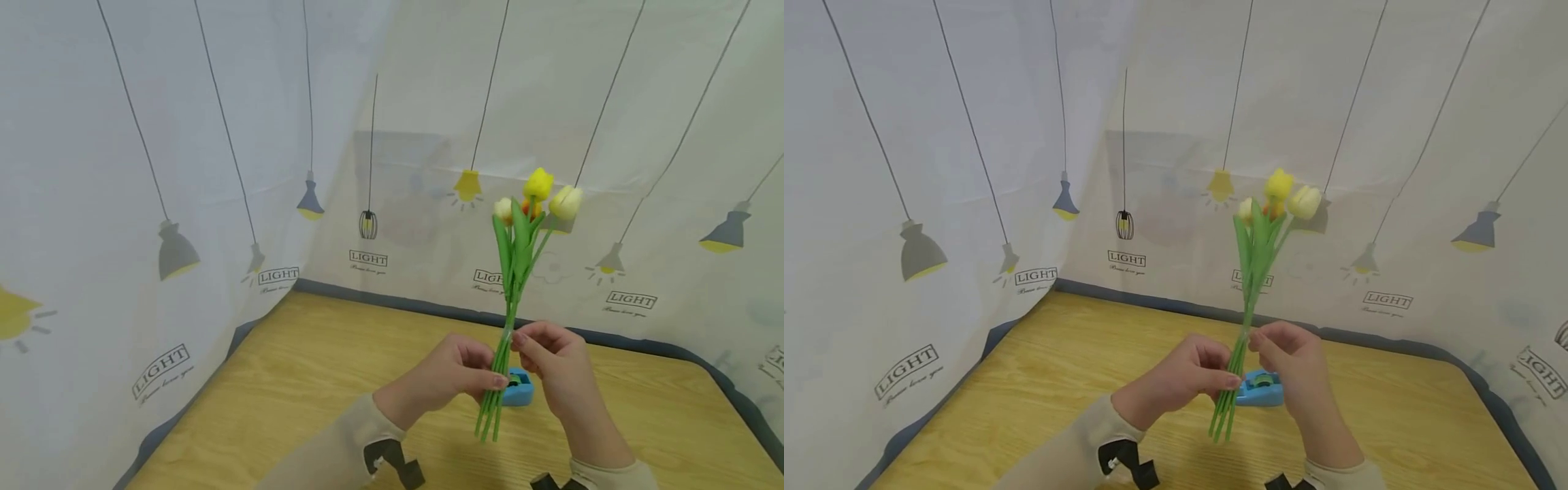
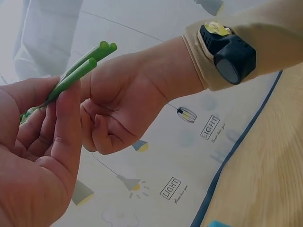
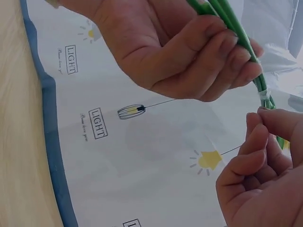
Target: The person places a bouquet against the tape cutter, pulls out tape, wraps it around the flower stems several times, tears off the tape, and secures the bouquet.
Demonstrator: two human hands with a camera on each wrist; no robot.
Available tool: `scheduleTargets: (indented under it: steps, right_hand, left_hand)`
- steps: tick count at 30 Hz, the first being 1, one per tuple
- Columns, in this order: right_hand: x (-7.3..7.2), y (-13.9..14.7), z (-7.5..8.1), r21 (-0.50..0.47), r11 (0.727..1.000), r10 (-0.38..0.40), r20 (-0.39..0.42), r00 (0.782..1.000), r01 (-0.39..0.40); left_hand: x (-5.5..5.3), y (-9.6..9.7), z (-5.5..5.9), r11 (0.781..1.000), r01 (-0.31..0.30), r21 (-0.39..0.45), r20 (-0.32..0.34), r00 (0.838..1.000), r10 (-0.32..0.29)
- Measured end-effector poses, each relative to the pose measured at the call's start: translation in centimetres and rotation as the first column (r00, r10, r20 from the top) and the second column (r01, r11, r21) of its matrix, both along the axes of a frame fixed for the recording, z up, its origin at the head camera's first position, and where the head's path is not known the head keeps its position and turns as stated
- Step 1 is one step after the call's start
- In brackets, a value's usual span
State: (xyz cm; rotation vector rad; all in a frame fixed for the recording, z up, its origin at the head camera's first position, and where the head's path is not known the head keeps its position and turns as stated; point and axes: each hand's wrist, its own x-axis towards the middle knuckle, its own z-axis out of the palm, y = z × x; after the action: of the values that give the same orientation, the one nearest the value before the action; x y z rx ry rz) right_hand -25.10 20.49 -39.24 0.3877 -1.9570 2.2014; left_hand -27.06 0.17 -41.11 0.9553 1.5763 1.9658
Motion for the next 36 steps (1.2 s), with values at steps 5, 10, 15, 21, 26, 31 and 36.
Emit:
scheduleTargets:
  steps: [5, 10, 15, 21, 26, 31, 36]
  right_hand:
    - [0.1, 0.2, 0.0, -0.054, 0.994, 0.094, -0.079, 0.992, -0.098]
    - [0.0, 0.4, -0.3, -0.06, 0.97, 0.227, -0.126, 0.966, -0.235]
    - [-0.1, 0.6, -0.4, -0.083, 0.948, 0.297, -0.108, 0.949, -0.306]
    - [-0.4, 1.0, -0.4, 0.097, 0.985, 0.149, -0.064, 0.987, -0.142]
    - [-0.2, 1.7, 0.2, 0.181, 0.983, 0.013, -0.06, 0.998, -0.002]
    - [-0.1, 2.3, 0.6, 0.176, 0.984, -0.015, -0.065, 0.998, 0.026]
    - [-0.2, 2.5, 0.7, 0.229, 0.973, -0.013, -0.051, 0.999, 0.024]
  left_hand:
    - [0.3, -0.2, 0.3, 0.998, 0.055, 0.021, 0.026, 0.998, -0.056]
    - [0.4, 0.0, 0.3, 0.998, 0.066, 0.006, 0.041, 0.997, -0.066]
    - [0.2, 0.1, 0.1, 0.997, 0.076, -0.025, 0.03, 0.997, -0.075]
    - [-0.6, -0.9, -0.4, 0.984, -0.087, -0.157, -0.067, 0.995, 0.077]
    - [-1.9, -2.8, -2.4, 0.906, -0.291, -0.306, -0.137, 0.956, 0.261]
    - [-3.1, -5.4, -4.8, 0.828, -0.402, -0.391, -0.145, 0.915, 0.376]
    - [-3.8, -8.0, -6.4, 0.769, -0.452, -0.452, -0.169, 0.89, 0.423]
